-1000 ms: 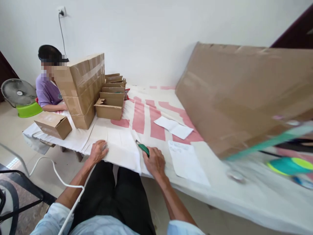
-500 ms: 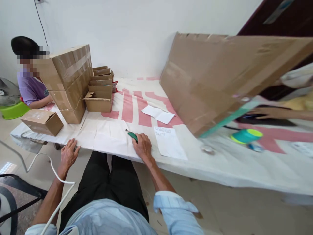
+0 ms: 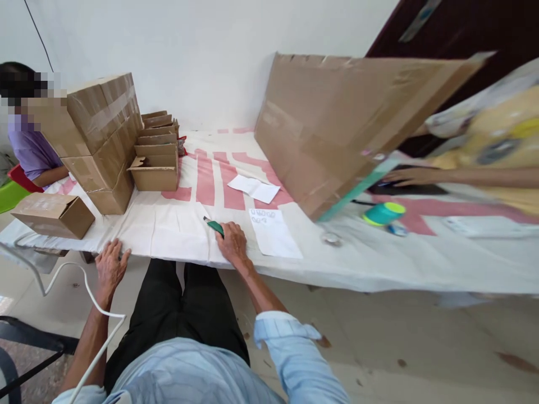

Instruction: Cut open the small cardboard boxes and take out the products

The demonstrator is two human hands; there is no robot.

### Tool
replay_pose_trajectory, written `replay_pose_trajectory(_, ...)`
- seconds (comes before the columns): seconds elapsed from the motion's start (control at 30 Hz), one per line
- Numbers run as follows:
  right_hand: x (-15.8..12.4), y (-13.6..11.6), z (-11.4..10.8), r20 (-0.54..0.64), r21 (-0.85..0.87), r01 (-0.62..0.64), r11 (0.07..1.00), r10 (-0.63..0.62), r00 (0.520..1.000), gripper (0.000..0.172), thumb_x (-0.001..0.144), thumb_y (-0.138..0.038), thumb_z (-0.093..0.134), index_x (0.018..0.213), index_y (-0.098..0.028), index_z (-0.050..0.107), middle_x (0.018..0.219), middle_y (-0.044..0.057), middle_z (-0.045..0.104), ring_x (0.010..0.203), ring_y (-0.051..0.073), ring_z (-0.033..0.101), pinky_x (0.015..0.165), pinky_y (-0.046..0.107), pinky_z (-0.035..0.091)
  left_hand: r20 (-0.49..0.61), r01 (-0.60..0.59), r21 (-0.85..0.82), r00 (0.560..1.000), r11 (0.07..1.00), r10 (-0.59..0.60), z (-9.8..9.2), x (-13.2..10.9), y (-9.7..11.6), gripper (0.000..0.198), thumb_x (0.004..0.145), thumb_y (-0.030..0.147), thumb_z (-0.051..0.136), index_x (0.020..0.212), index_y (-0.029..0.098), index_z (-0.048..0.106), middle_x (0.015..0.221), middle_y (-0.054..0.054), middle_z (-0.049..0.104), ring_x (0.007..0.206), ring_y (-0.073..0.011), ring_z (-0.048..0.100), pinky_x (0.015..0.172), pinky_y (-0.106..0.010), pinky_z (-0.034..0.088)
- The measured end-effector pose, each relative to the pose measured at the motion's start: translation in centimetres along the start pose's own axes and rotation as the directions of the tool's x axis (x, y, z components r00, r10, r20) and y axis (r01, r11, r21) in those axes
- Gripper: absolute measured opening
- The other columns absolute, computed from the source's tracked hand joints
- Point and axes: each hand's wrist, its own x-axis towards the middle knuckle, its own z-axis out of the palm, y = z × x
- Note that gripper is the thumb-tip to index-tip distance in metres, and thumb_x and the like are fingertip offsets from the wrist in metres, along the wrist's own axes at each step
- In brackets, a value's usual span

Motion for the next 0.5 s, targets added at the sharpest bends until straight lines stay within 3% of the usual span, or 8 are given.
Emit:
replay_pose_trajectory(0.23, 0.0, 0.4, 0.5, 0.003, -0.011, -0.018, 1.000, 0.018, 1.000, 0.031, 0.098, -0.027, 0.053, 0.120, -0.016, 0.071, 0.112, 0.016, 0.069, 0.106, 0.032, 0.056, 0.095, 0.043, 0.044, -0.020, 0.070, 0.003, 0.997, 0.998, -0.070, -0.9, -0.5, -2.3, 0.036, 0.103, 0.036, 0.056, 0.129, 0.018, 0.074, 0.153, -0.018, 0.066, 0.151, -0.0358, 0.053, 0.123, -0.056, 0.041)
replay_pose_trajectory(0.37, 0.4, -0.4, -0.3, 0.037, 0.000, -0.036, 0.999, 0.036, 0.999, 0.028, 0.100, -0.025, 0.053, 0.120, -0.015, 0.071, 0.114, 0.017, 0.070, 0.108, 0.032, 0.055, 0.097, 0.041, 0.043, -0.085, 0.127, -0.073, 0.987, 0.989, -0.134, 0.4, -0.2, -2.3, 0.038, 0.102, 0.039, 0.055, 0.125, 0.016, 0.074, 0.152, -0.021, 0.066, 0.152, -0.0377, 0.052, 0.122, -0.060, 0.043)
replay_pose_trajectory(0.5, 1.2, -1.4, -1.3, 0.061, -0.012, -0.073, 0.997, 0.074, 0.995, 0.024, 0.100, -0.023, 0.055, 0.118, -0.016, 0.070, 0.117, 0.017, 0.069, 0.111, 0.031, 0.054, 0.098, 0.040, 0.040, -0.192, 0.068, -0.189, 0.976, 0.980, -0.105, 2.4, 0.1, -3.1, 0.047, 0.104, 0.045, 0.049, 0.132, 0.014, 0.071, 0.153, -0.022, 0.064, 0.157, -0.0387, 0.046, 0.127, -0.061, 0.039)
